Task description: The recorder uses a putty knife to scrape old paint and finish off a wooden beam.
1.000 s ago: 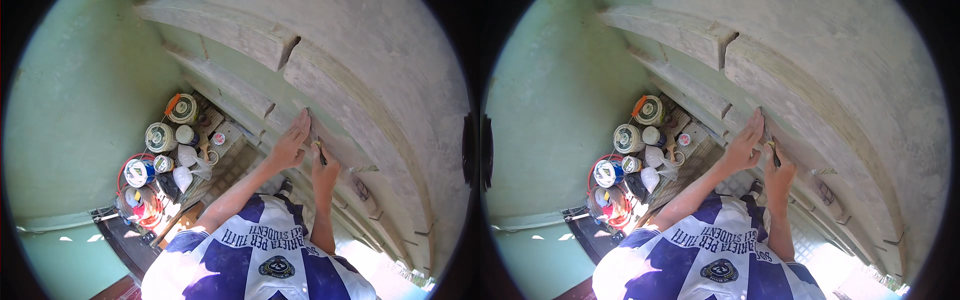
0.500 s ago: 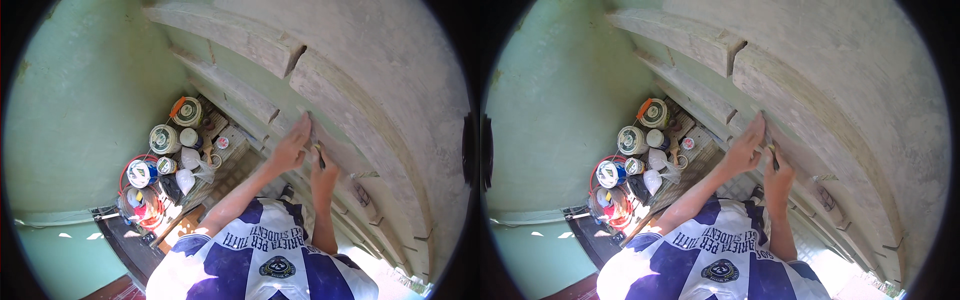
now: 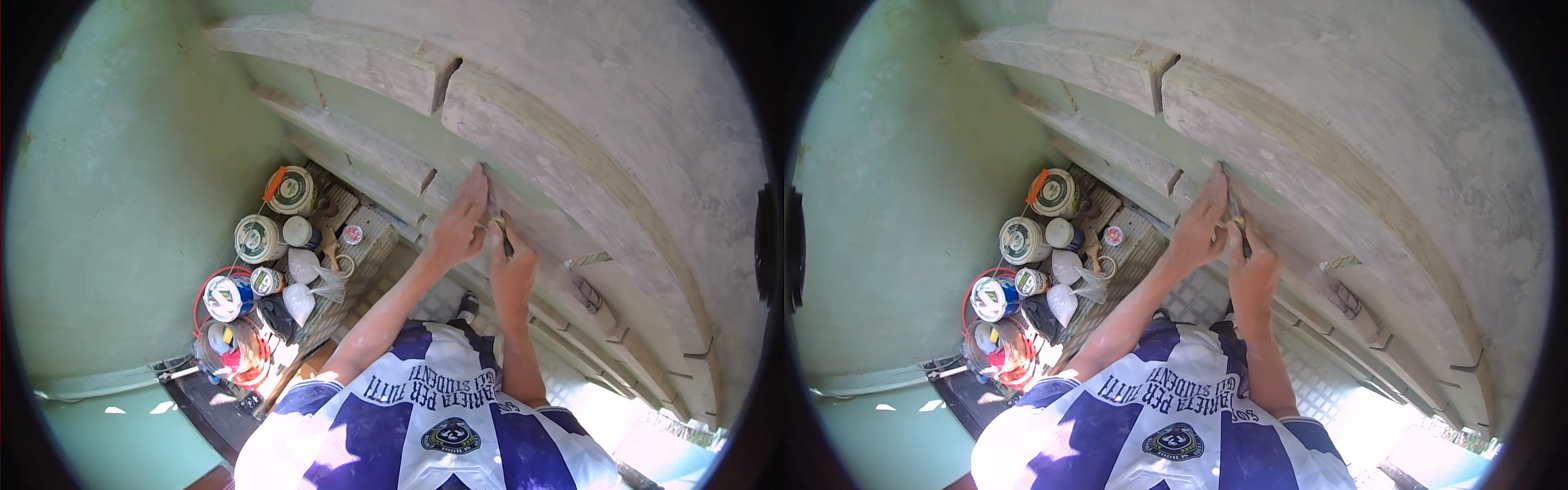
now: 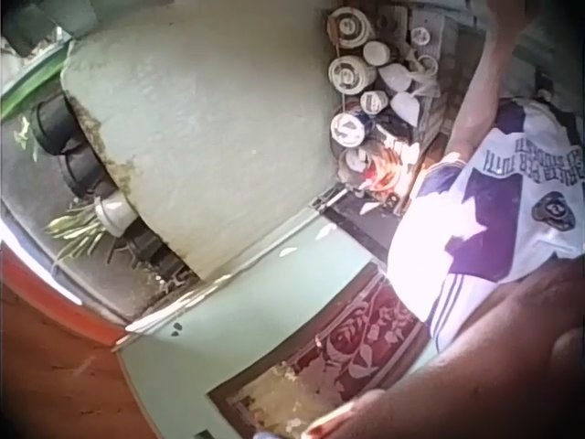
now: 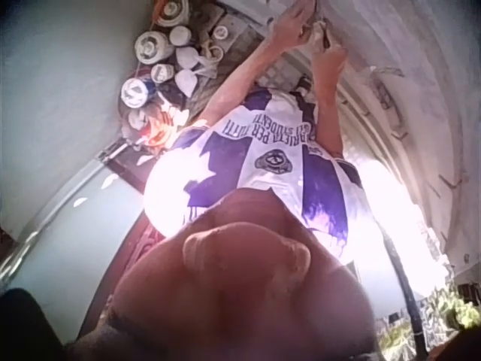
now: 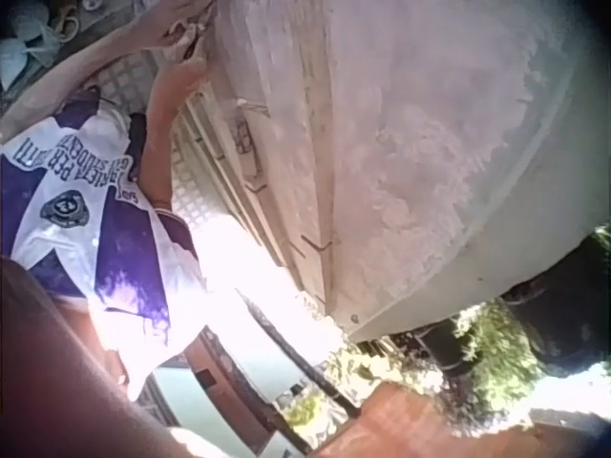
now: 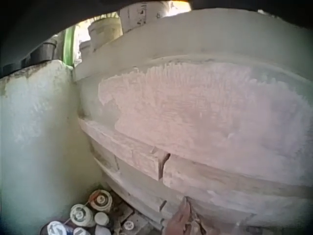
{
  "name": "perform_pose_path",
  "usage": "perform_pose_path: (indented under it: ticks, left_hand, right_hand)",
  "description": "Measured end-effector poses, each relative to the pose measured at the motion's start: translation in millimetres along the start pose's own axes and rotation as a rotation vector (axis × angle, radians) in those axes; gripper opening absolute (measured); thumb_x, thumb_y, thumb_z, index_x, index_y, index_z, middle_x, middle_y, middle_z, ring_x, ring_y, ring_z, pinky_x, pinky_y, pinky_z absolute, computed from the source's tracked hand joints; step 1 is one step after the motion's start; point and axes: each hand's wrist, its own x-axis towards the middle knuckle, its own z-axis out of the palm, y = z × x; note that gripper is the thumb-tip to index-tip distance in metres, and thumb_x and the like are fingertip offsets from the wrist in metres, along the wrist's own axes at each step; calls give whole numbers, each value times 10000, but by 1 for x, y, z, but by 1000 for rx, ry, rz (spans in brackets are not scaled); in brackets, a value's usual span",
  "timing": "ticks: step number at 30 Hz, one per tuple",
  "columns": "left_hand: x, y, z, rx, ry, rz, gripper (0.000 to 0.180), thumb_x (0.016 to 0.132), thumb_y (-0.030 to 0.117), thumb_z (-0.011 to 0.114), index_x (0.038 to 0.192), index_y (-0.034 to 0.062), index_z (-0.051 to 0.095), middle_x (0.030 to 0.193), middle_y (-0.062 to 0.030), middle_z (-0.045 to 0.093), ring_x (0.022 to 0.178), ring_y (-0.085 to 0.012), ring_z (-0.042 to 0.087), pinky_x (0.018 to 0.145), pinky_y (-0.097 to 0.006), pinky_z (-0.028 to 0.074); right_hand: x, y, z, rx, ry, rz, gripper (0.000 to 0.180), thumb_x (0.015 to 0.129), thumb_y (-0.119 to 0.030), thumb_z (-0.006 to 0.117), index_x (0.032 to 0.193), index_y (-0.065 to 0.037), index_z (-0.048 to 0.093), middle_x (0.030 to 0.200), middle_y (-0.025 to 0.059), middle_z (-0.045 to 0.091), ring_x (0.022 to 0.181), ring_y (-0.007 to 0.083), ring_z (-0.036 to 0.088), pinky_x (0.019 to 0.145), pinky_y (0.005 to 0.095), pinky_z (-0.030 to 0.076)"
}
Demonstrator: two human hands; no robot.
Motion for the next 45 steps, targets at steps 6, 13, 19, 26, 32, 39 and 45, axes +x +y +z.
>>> perform_pose_path:
  ticks: [6, 13, 19, 26, 32, 39, 45]
  left_hand:
    - [0, -3, 6, 14, 96, 26, 864, 647, -48, 530, 1473, -99, 284, 1508, -352, 302, 1407, -474, 320, 1160, -513, 315]
    - [-4, -19, -19, 34, 55, 11, 859, 649, -23, 533, 1473, -86, 298, 1513, -333, 312, 1413, -454, 327, 1164, -511, 311]
    - [-12, -5, 4, 30, -80, 85, 848, 668, 32, 555, 1466, -91, 294, 1522, -329, 296, 1414, -460, 325, 1156, -506, 329]
    - [-3, 1, -2, -68, 0, -45, 871, 685, 63, 595, 1480, -94, 276, 1544, -342, 242, 1437, -452, 292, 1132, -476, 359]
    - [-11, -12, -6, 74, -81, 70, 872, 681, 61, 603, 1482, -84, 289, 1554, -319, 249, 1437, -448, 296, 1124, -470, 370]
    - [-6, -5, 4, 4, 59, -6, 877, 672, 40, 601, 1483, -80, 289, 1540, -312, 290, 1427, -451, 316, 1126, -470, 366]
    - [-12, -12, -7, 29, -87, 89, 901, 661, 49, 603, 1485, -91, 267, 1544, -329, 261, 1436, -461, 289, 1129, -473, 359]
  right_hand:
    - [16, -11, -2, -9, -85, 154, 335, 943, -248, 646, 1166, -3, 693, 905, 266, 684, 836, 410, 676, 757, 383, 527]
    - [9, 4, 13, 43, -15, -134, 308, 938, -239, 650, 1126, -2, 704, 830, 262, 674, 717, 390, 659, 694, 375, 513]
    - [-2, 0, -19, -59, -164, 270, 310, 943, -193, 648, 1151, 35, 687, 903, 244, 712, 749, 137, 607, 762, 332, 505]
    - [7, 6, 9, 80, -12, 81, 316, 938, -215, 657, 1134, 30, 693, 873, 244, 704, 736, 241, 660, 735, 342, 510]
    - [-2, 10, -3, 99, -48, 125, 324, 934, -221, 665, 1126, 38, 692, 907, 247, 708, 770, 269, 700, 738, 349, 521]
    - [14, 13, 6, 92, 4, 3, 316, 930, -229, 673, 1120, 23, 699, 882, 245, 703, 763, 337, 707, 717, 344, 527]
    - [-6, 15, 1, 91, -57, 190, 325, 933, -262, 664, 1090, 20, 708, 840, 270, 679, 736, 376, 689, 694, 358, 522]
